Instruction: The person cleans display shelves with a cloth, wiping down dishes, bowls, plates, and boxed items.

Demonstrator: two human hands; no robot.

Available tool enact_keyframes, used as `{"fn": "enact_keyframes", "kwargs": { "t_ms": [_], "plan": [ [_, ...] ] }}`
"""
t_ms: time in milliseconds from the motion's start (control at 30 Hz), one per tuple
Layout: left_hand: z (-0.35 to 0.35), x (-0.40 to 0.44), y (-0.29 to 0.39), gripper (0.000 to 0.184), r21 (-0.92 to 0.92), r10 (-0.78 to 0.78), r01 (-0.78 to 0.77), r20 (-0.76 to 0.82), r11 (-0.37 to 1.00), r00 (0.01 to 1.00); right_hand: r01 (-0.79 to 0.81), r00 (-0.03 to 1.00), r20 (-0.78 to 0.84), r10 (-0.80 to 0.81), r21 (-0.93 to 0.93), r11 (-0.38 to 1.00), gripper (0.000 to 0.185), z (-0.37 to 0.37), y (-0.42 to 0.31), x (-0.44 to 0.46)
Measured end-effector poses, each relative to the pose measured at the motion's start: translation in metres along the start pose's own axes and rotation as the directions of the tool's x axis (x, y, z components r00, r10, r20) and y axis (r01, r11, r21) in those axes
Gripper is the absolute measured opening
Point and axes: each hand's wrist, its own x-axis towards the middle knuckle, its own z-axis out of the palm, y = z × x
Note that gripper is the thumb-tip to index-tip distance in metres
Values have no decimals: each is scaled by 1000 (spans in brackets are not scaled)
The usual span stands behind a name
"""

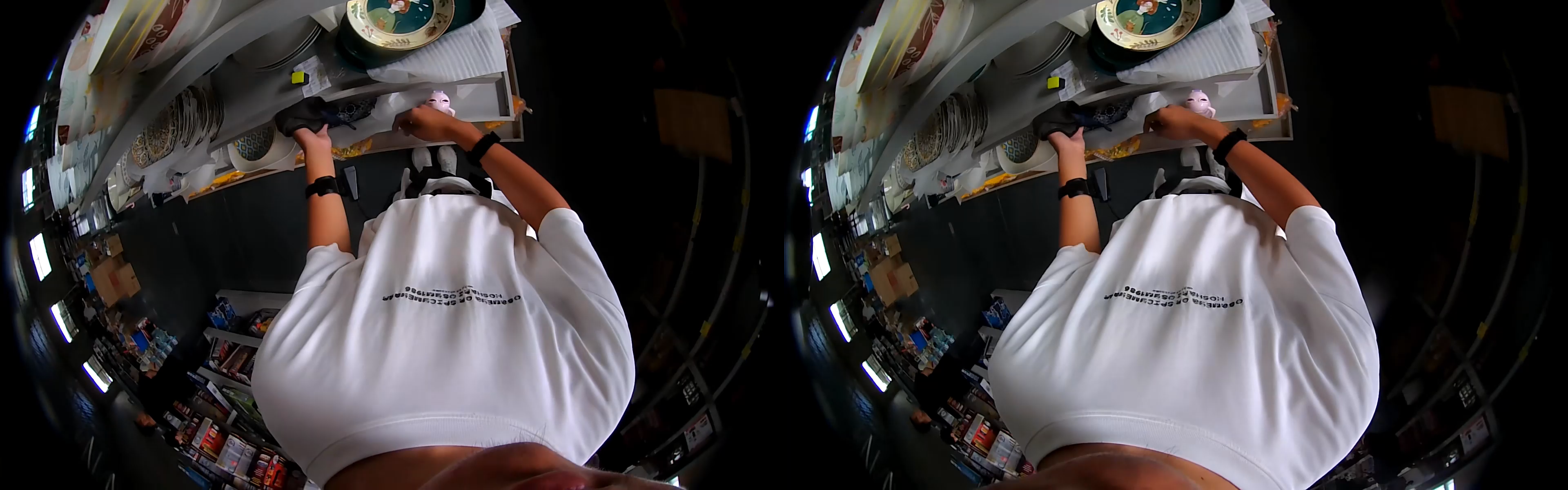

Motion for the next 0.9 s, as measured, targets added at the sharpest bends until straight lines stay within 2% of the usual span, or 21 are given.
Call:
{"fn": "enact_keyframes", "kwargs": {
  "t_ms": [67, 100, 133, 200, 233, 267, 300, 333, 367, 400, 433, 467, 500, 567, 600, 633, 667, 700, 733, 833, 900],
  "plan": [
    [-4, 4, -13, 58, 32, -30, 28, 75, 999, 997, -93, 995, 41, 89, 111, 990, 24, 7, 16, -15],
    [1, -4, -19, 61, 76, -51, 39, 166, 996, 985, -119, 993, 12, 119, 193, 974, 24, 10, 27, -26],
    [11, -8, -31, 63, 12, -68, 67, 15, 998, 998, -142, 988, -12, 151, 275, 951, 25, 12, 41, -41],
    [19, -22, -53, 62, 19, -100, 99, 47, 995, 994, -178, 960, -92, 265, 533, 827, 26, 12, 68, -68],
    [27, -34, -58, 58, -1, -148, 149, 30, 989, 988, -172, 936, -171, 309, 543, 822, 26, 3, 77, -82],
    [40, -62, -51, 53, 21, -154, 153, 116, 988, 981, -164, 905, -247, 348, 551, 818, 26, -6, 83, -95],
    [41, -64, -52, 50, 7, -142, 143, 173, 990, 975, -257, 820, -317, 478, 543, 800, 26, -18, 78, -107],
    [39, -60, -52, 50, -14, -121, 126, 209, 992, 971, -216, 702, -490, 516, 544, 810, 25, -25, 70, -114],
    [36, -57, -47, 51, -31, -101, 112, 245, 993, 964, -213, 588, -591, 553, 546, 810, 27, -27, 86, -124],
    [33, -57, -40, 51, -38, -92, 103, 233, 994, 968, -228, 488, -635, 599, 570, 789, 33, -36, 84, -127],
    [36, -59, -33, 51, -36, -101, 109, 172, 993, 980, -192, 454, -664, 594, 579, 793, 41, -44, 81, -130],
    [40, -58, -29, 52, -37, -112, 117, 117, 992, 987, -152, 444, -679, 585, 586, 796, 45, -50, 80, -126],
    [39, -53, -29, 52, -46, -112, 118, 121, 992, 986, -114, 431, -695, 576, 592, 798, 49, -57, 78, -125],
    [32, -42, -30, 53, -79, -69, 83, 173, 993, 983, -17, 477, -696, 537, 603, 797, 50, -63, 72, -110],
    [32, -38, -29, 53, -105, -51, 65, 127, 992, 991, -143, 494, -682, 539, 548, 824, 54, -62, 90, -108],
    [24, -20, -37, 56, -141, 42, -28, 97, 990, 994, -329, 444, -751, 489, 371, 868, 55, -62, 94, -105],
    [19, -10, -34, 57, -46, -7, 0, -149, 999, 989, -385, 439, -753, 491, 336, 860, 54, -64, 88, -103],
    [24, -15, -19, 53, -107, 25, -44, -168, 993, 985, -440, 433, -757, 490, 297, 847, 53, -67, 81, -103],
    [14, 7, -16, 52, -118, 84, -96, -107, 988, 991, -422, 433, -763, 481, 300, 855, 52, -68, 67, -102],
    [6, 29, -10, 56, -37, 111, -111, -14, 993, 994, -398, 482, -747, 458, 278, 874, 51, -73, 48, -103],
    [13, 23, -19, 59, -43, 36, -41, -101, 998, 994, -432, 483, -738, 472, 269, 861, 51, -78, 43, -102]
  ]
}}
